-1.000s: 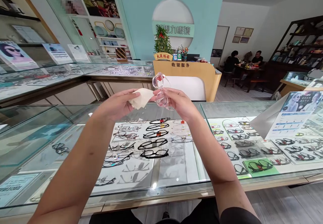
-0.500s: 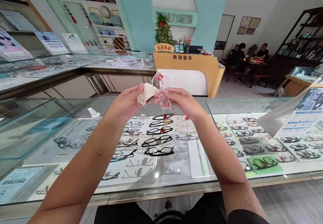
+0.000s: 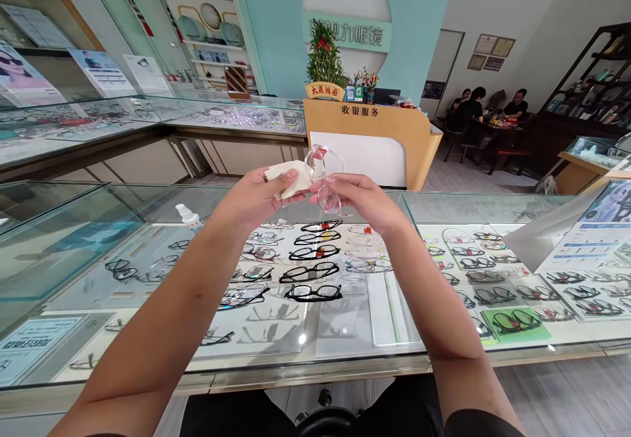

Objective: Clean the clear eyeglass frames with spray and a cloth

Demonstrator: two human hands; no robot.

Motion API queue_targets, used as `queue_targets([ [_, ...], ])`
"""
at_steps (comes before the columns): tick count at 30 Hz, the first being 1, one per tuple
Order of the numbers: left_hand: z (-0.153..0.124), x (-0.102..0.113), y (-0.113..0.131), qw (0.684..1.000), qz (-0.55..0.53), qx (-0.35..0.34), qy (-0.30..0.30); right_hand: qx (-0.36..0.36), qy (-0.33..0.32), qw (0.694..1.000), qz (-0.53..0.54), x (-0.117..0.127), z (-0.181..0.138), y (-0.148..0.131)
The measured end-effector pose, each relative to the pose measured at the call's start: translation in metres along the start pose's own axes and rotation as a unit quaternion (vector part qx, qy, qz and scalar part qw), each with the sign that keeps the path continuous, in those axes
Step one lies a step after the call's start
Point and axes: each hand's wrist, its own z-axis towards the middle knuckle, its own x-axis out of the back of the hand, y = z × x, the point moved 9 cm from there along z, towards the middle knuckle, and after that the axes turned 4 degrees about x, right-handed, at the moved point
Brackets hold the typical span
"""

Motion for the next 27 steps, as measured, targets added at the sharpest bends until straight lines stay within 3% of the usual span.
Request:
queue_targets([
  [7,0.0,-0.001,0.004,0.998,-0.056,0.005,0.002,-0.015,0.013,1.0,-0.004,0.001,0.001,0.005],
  [14,0.001,-0.008,0.008,0.984,-0.158,0.042,-0.072,-0.014,0.026,1.0,0.002,0.005,0.002,0.007],
  [21,0.004,-0.005,0.006,0.989,-0.136,-0.045,-0.03,-0.003,-0.002,1.0,0.018,-0.003,0.003,0.009],
  [27,0.006,-0.007,-0.001,0.99,-0.135,-0.048,0.001,-0.007,-0.013,1.0,0.026,-0.011,0.006,0.013],
])
